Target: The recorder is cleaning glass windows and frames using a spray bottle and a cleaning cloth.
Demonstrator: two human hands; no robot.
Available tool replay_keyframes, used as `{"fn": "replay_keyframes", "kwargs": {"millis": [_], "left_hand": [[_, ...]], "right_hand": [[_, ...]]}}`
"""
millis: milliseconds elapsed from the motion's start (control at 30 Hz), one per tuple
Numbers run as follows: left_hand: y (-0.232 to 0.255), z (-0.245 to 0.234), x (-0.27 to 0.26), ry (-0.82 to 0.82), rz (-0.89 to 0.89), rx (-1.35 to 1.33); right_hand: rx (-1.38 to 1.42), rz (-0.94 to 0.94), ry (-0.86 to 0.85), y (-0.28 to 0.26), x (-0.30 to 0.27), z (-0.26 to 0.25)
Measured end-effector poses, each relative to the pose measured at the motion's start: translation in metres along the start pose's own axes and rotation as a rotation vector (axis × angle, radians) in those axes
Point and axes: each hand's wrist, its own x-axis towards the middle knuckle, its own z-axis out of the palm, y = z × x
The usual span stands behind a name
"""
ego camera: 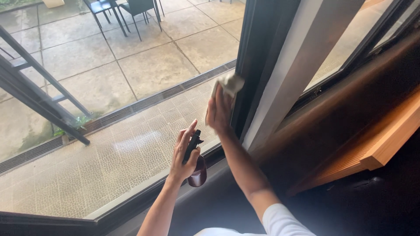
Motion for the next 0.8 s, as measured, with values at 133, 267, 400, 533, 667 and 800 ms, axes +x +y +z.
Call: {"fn": "replay_keyframes", "kwargs": {"millis": [133,267,400,533,667,800], "left_hand": [[0.001,0.003,0.003,-0.008,-0.034,0.023],[0.000,0.007,0.007,0.004,0.007,0.010],[-0.007,0.009,0.005,-0.004,0.062,-0.011],[-0.008,0.005,0.004,-0.020,0.056,-0.029],[-0.010,0.001,0.000,-0.061,0.033,-0.052],[-0.016,-0.003,-0.005,-0.071,0.093,-0.055]], "right_hand": [[0.270,0.133,-0.069,-0.002,0.110,-0.023],[0.129,0.069,-0.020,0.002,0.136,-0.022],[0.174,0.132,-0.039,-0.008,0.077,-0.025],[0.181,0.291,-0.094,-0.010,-0.033,-0.013],[0.213,0.504,-0.177,-0.021,-0.139,-0.001],[0.231,0.677,-0.226,-0.045,-0.188,0.004]]}}
